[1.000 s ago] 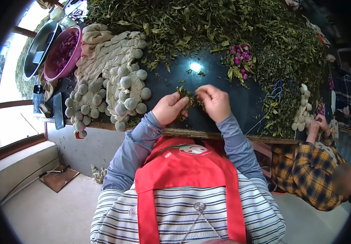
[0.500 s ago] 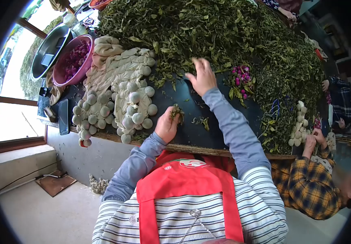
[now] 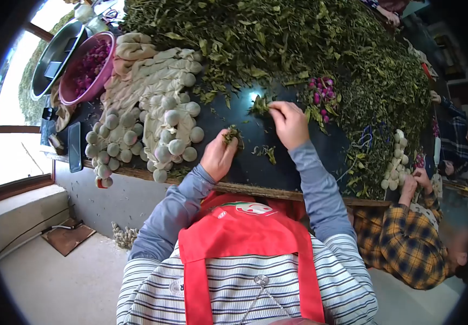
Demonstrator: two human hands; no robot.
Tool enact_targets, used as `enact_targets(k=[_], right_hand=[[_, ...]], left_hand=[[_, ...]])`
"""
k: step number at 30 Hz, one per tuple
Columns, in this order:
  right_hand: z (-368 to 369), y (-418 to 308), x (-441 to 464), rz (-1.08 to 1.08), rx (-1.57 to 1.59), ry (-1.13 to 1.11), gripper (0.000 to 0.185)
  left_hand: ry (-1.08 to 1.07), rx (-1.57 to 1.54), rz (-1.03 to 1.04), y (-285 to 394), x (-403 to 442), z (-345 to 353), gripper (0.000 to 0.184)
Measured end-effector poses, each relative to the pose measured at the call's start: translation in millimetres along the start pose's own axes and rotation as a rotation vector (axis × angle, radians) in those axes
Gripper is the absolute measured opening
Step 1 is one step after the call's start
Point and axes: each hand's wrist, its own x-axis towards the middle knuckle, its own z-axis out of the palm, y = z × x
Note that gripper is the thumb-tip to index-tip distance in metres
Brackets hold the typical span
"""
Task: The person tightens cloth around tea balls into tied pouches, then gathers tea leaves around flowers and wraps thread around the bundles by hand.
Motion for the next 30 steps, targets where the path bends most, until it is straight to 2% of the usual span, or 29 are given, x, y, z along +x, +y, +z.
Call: enact_targets(k=[4, 8, 9, 11, 13, 15, 18, 21, 23, 24, 28, 30], right_hand=[[-49.8, 8.1, -47.2, 0.189, 0.001, -0.072, 0.017], [-54.1, 16.5, -73.6, 0.222, -0.281, -0.045, 0.026], [-46.8, 12.6, -66.9, 0.169, -0.222, 0.010, 0.029], [-22.0, -7.9, -48.5, 0.129, -0.149, 0.068, 0.033], [-6.1, -24.2, -27.6, 0.112, -0.351, 0.008, 0.035], [8.5, -11.6, -21.4, 0.124, -0.409, -0.089, 0.035], [0.2, -1.3, -14.8, 0.159, -0.302, 0.023, 0.029], [6.7, 27.8, 5.8, 0.225, -0.284, 0.056, 0.028], [13.7, 33.2, 18.1, 0.150, -0.491, 0.067, 0.022], [10.9, 30.4, 16.6, 0.154, -0.493, 0.071, 0.022], [2.2, 11.8, 14.8, 0.188, -0.372, -0.111, 0.023], [11.9, 1.5, 0.1, 0.137, -0.383, -0.078, 0.023]], left_hand=[[-0.051, -0.111, -0.079, 15.6, 2.2, -3.1, 0.012], [-0.002, 0.039, 0.355, 25.5, 7.8, 9.7, 0.011], [0.003, 0.037, 0.355, 24.4, 7.1, 14.5, 0.011], [-0.006, -0.165, 0.212, 19.8, 2.4, 21.3, 0.012], [-0.014, -0.356, 0.075, 18.8, 0.5, 20.7, 0.014], [-0.037, -0.400, -0.001, 21.7, -6.2, 7.6, 0.014], [-0.086, -0.581, -0.225, 25.4, -13.1, -12.7, 0.016], [-0.066, -0.525, -0.345, 28.2, -20.7, -11.1, 0.019], [-0.076, -0.453, -0.433, 33.6, -14.1, -8.7, 0.024], [-0.081, -0.450, -0.433, 35.1, -13.5, -6.5, 0.024], [-0.077, -0.452, -0.214, 38.0, -8.4, 3.2, 0.021], [-0.042, -0.462, -0.227, 35.7, -11.4, 5.7, 0.021]])
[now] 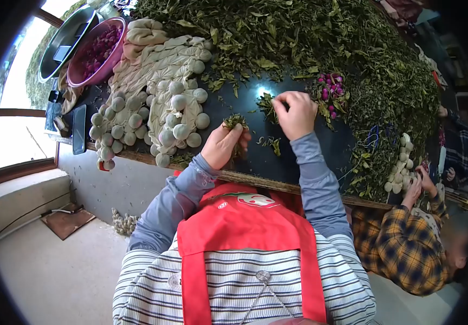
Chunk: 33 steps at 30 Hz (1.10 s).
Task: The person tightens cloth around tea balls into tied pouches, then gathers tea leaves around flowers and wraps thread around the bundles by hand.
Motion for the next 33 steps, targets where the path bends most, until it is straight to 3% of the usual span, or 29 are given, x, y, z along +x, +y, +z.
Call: enact_targets(k=[3, 9, 14, 18, 20, 24, 26, 28, 31, 33], right_hand=[[12.7, -15.8, -16.2, -0.085, -0.051, 0.188, 0.021], [7.6, -25.2, -25.4, -0.048, 0.095, 0.107, 0.016], [-18.0, -61.9, -40.8, -0.095, 0.222, 0.127, 0.016], [-33.2, -70.5, -49.2, -0.131, 0.473, 0.092, 0.016], [-45.9, -51.7, -53.8, -0.103, 0.433, 0.137, 0.018], [-43.0, 20.8, -67.8, 0.160, 0.188, 0.188, 0.014], [-45.2, 35.8, -70.8, 0.223, 0.137, 0.205, 0.014], [-47.3, 36.2, -76.2, 0.223, -0.216, 0.198, 0.015], [-38.8, 24.4, -80.6, 0.089, -0.198, 0.163, 0.014], [-42.0, 1.3, -84.2, -0.144, 0.158, 0.002, 0.015]], left_hand=[[0.040, -0.006, 0.000, -0.5, 9.3, 3.0, 0.023], [0.076, -0.197, -0.032, -5.2, 30.2, 11.4, 0.028], [-0.077, -0.551, -0.025, -35.8, 45.9, 1.4, 0.027], [0.107, -0.519, -0.022, -4.0, 29.9, 23.9, 0.020], [0.069, -0.510, -0.027, 1.0, 29.0, 18.0, 0.020], [-0.025, -0.520, 0.024, 10.0, 30.8, 9.6, 0.022], [-0.012, -0.354, -0.057, 11.5, 29.0, 13.7, 0.023], [-0.004, -0.179, -0.158, 8.9, 23.3, 18.8, 0.024], [-0.102, -0.036, -0.094, 4.5, 27.1, 33.3, 0.023], [-0.174, 0.102, -0.036, -0.1, 25.9, 36.4, 0.022]])
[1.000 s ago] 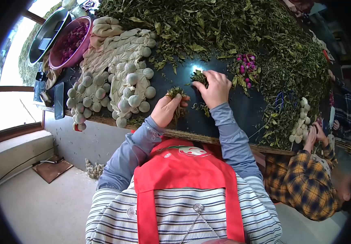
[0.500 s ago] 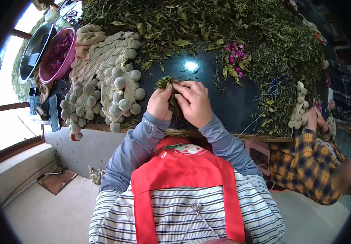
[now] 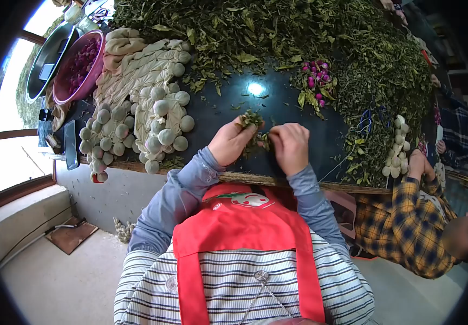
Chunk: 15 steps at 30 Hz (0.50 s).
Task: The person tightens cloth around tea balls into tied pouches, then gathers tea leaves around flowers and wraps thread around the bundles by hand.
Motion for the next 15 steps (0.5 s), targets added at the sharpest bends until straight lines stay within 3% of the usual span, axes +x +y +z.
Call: enact_targets(k=[5, 8, 10, 13, 15], right_hand=[[-4.5, -14.8, 42.2, -0.226, 0.261, 0.037, 0.014], [25.2, 14.5, 65.5, -0.164, 0.093, 0.092, 0.015], [39.6, 25.2, 76.2, 0.101, -0.272, -0.011, 0.017], [44.2, 9.5, 69.0, -0.075, -0.284, -0.083, 0.016], [34.4, -17.6, 58.9, -0.315, 0.049, 0.038, 0.015]], left_hand=[[-0.108, 0.152, -0.118, -7.7, -3.7, -29.8, 0.024], [0.044, 0.158, -0.080, 0.6, -3.8, -27.2, 0.025], [0.216, 0.157, -0.036, 7.4, -5.0, -28.5, 0.025], [0.164, 0.203, -0.047, 11.6, -4.8, -44.5, 0.026], [0.104, 0.239, -0.084, 7.7, -6.1, -52.6, 0.027]])
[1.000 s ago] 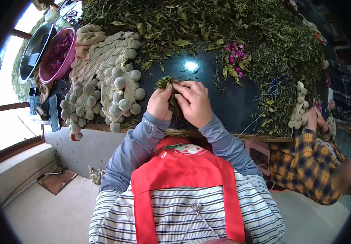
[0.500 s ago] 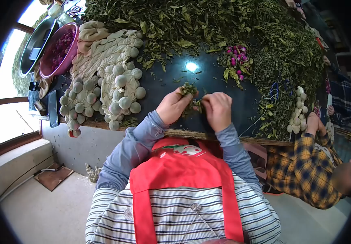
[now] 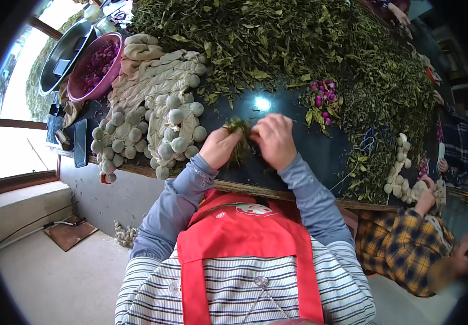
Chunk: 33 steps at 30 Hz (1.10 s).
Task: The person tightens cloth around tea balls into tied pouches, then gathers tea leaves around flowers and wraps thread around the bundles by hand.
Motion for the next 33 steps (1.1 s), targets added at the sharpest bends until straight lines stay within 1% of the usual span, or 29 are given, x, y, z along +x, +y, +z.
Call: enact_targets(k=[1, 5, 7, 8, 10, 12, 13, 15, 17, 18, 20, 21, 25, 26, 30, 31, 33], right_hand=[[0.6, 2.7, 0.5, -0.002, 0.002, -0.003, 0.015], [5.3, 35.4, 5.9, 0.286, 0.088, -0.249, 0.013], [19.0, 51.7, 18.6, 0.339, -0.120, -0.219, 0.022], [24.7, 60.3, 34.0, 0.332, -0.121, -0.217, 0.022], [38.7, 76.9, 65.7, 0.250, -0.273, 0.004, 0.027], [47.2, 92.7, 88.0, 0.332, -0.397, -0.088, 0.027], [44.3, 91.7, 88.5, 0.333, -0.393, -0.085, 0.027], [38.1, 89.5, 86.3, 0.204, -0.246, -0.088, 0.024], [17.5, 69.9, 57.5, 0.064, -0.085, -0.107, 0.019], [8.0, 57.9, 37.9, 0.069, -0.053, -0.145, 0.014], [-3.8, 39.8, -1.6, 0.227, 0.083, -0.097, 0.014], [-11.4, 28.7, -10.4, 0.245, 0.076, -0.101, 0.014], [-32.7, -19.9, -21.5, 0.547, 0.378, 0.034, 0.015], [-35.7, -14.4, -27.9, 0.561, 0.368, 0.045, 0.015], [-39.6, 37.7, -50.8, 0.717, 0.024, -0.123, 0.013], [-36.2, 39.0, -48.1, 0.698, 0.025, -0.134, 0.013], [-24.0, 25.2, -49.2, 0.559, -0.062, -0.055, 0.012]], left_hand=[[0.003, -0.003, -0.001, -3.5, -0.4, 0.1, 0.027], [-0.031, -0.169, -0.026, -9.7, 1.3, 6.2, 0.025], [0.001, -0.186, 0.031, -3.1, 1.5, 9.2, 0.026], [0.038, -0.209, 0.078, 0.5, 0.1, 11.4, 0.026], [0.109, -0.258, 0.158, 4.3, -5.9, 16.8, 0.027], [0.087, -0.290, 0.144, 9.2, -12.4, 20.4, 0.026], [0.071, -0.321, 0.140, 13.3, -14.7, 19.3, 0.026], [0.057, -0.391, 0.131, 17.2, -20.5, 12.5, 0.025], [0.054, -0.445, 0.098, 12.9, -23.5, 5.3, 0.024], [0.029, -0.487, 0.068, 10.8, -22.2, 1.6, 0.024], [-0.043, -0.566, 0.001, 6.5, -17.1, 1.3, 0.022], [-0.057, -0.568, -0.015, 5.4, -13.8, 6.3, 0.022], [-0.325, -0.491, -0.093, 7.2, -2.3, 37.7, 0.022], [-0.342, -0.483, -0.101, 9.1, -2.7, 40.9, 0.022], [-0.384, -0.279, -0.060, 16.3, -13.8, 44.3, 0.023], [-0.369, -0.291, -0.050, 13.4, -14.8, 42.4, 0.023], [-0.274, -0.359, -0.079, -1.3, -24.0, 31.0, 0.023]])
